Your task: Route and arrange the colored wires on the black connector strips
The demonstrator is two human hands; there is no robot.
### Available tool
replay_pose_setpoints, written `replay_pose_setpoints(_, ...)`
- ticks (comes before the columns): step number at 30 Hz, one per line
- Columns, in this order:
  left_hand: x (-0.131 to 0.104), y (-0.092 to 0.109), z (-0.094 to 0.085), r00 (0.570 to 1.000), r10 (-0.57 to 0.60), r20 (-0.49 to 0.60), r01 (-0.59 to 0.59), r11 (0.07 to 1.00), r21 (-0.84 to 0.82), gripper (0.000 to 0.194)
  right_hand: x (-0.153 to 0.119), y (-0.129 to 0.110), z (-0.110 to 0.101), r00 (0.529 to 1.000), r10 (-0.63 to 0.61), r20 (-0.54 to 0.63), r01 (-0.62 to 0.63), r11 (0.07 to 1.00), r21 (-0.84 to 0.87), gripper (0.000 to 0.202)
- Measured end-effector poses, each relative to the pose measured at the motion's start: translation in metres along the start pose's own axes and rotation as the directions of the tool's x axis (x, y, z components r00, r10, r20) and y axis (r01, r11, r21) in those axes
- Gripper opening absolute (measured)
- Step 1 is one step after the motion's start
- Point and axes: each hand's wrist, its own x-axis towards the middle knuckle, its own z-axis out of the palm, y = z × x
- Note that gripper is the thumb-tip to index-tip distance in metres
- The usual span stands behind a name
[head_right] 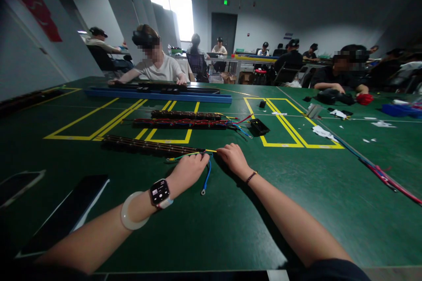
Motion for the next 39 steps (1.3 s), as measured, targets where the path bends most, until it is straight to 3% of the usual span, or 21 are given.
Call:
replay_pose_setpoints(4, 0.001, -0.001, -0.014, 0.974, -0.227, 0.029, 0.223, 0.971, 0.09, 0.037, 0.0, -0.001, -0.001, 1.0, 0.01, 0.004, -0.01, 1.0, 0.004, 0.025)
replay_pose_setpoints(7, 0.002, -0.001, -0.021, 0.952, -0.293, 0.093, 0.278, 0.95, 0.144, 0.033, 0.001, -0.002, -0.001, 1.0, 0.027, 0.002, -0.027, 1.0, 0.004, 0.022)
replay_pose_setpoints(13, 0.002, -0.003, -0.034, 0.962, -0.26, 0.081, 0.24, 0.95, 0.198, 0.031, 0.001, -0.002, -0.001, 0.999, 0.032, 0.01, -0.032, 0.999, -0.004, 0.02)
replay_pose_setpoints(19, -0.003, 0.002, -0.041, 0.961, -0.256, 0.101, 0.246, 0.964, 0.104, 0.03, 0.002, -0.006, -0.005, 0.999, 0.052, 0.012, -0.053, 0.998, 0.025, 0.018)
replay_pose_setpoints(26, -0.008, 0.014, -0.035, 0.975, -0.151, 0.161, 0.149, 0.988, 0.027, 0.034, 0.006, -0.012, -0.01, 0.989, 0.108, 0.099, -0.122, 0.981, 0.148, 0.011)
replay_pose_setpoints(33, -0.009, 0.016, -0.026, 0.983, -0.122, 0.14, 0.135, 0.987, -0.084, 0.033, 0.008, -0.012, -0.011, 0.983, 0.136, 0.126, -0.157, 0.971, 0.177, 0.012)
replay_pose_setpoints(39, -0.01, 0.019, -0.021, 0.991, -0.102, 0.087, 0.107, 0.993, -0.058, 0.03, 0.009, -0.013, -0.013, 0.979, 0.143, 0.146, -0.168, 0.971, 0.172, 0.013)
